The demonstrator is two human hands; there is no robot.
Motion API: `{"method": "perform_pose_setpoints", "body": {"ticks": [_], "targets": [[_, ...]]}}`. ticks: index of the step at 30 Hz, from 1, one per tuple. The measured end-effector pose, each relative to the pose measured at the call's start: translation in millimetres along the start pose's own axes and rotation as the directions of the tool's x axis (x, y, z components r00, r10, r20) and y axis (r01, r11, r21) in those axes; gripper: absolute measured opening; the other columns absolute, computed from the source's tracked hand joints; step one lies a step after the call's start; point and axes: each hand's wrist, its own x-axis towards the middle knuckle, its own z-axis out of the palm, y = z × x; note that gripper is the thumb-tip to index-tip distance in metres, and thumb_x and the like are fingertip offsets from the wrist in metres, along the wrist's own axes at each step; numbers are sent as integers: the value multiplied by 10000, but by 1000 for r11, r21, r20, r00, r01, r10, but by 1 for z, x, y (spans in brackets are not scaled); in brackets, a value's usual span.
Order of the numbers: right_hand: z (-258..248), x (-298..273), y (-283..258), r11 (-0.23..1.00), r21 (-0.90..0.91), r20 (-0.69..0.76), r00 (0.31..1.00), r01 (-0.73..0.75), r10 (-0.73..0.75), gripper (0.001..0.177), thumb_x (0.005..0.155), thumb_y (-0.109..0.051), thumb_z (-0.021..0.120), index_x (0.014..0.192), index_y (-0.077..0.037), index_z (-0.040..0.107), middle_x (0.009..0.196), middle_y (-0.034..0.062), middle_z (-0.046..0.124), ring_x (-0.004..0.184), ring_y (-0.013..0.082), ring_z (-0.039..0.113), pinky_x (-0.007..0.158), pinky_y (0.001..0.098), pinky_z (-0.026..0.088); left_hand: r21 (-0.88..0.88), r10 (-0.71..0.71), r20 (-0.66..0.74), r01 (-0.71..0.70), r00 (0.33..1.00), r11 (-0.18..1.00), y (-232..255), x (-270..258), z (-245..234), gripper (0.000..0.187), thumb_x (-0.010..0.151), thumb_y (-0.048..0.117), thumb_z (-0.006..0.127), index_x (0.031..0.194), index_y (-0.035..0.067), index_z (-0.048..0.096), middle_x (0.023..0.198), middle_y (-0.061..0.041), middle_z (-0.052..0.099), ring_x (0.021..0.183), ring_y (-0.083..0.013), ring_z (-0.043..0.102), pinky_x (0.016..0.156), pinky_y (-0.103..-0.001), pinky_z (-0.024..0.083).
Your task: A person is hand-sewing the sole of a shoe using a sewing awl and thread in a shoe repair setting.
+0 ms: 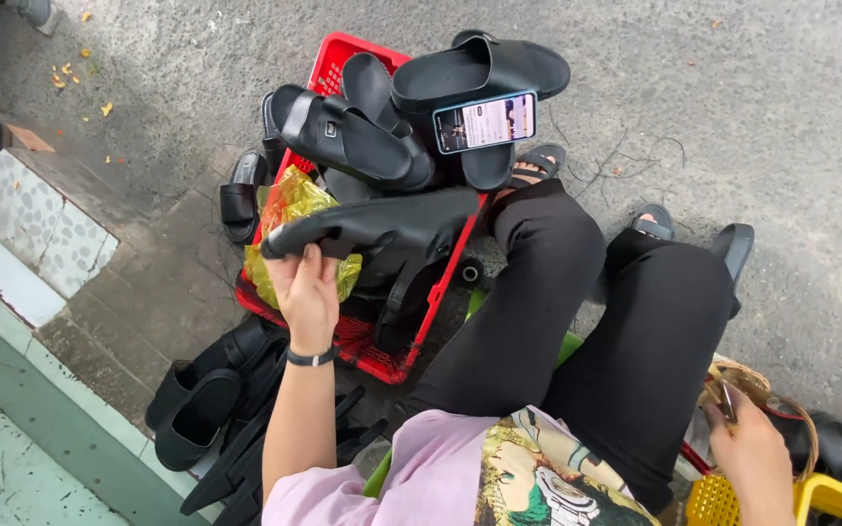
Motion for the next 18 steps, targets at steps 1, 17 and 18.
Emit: {"method": "perform_pose_setpoints", "body": {"ticks": [1,17,18], "targets": [[0,1,-1,1000,3,1,1000,-3,3,484,932,-298,474,1402,-184,502,1318,194,584,1190,439,536,965,515,416,1,-2,4,2,1000,1000,7,-1,16,236,964,-13,520,1141,143,513,1151,-72,549,740,-102,437,572,-199,357],[-21,-10,-13,998,69,133,991,-5,-4,510,944,-300,431,1449,-231,410,1416,119,480,1244,384,490,968,518,419,969,-537,89,-197,839,-147,-63,7,-16,205,955,178,497,1041,-8,492,1007,-219,554,870,-482,546,632,-567,450],[-24,-9,-16,998,58,146,989,-18,9,511,955,-298,420,1461,-233,391,1423,118,471,1248,382,489,973,517,424,989,-606,16,-101,795,-106,-78,14,-34,281,963,249,510,1024,-23,471,1048,-241,518,961,-492,504,701,-569,434]]}}
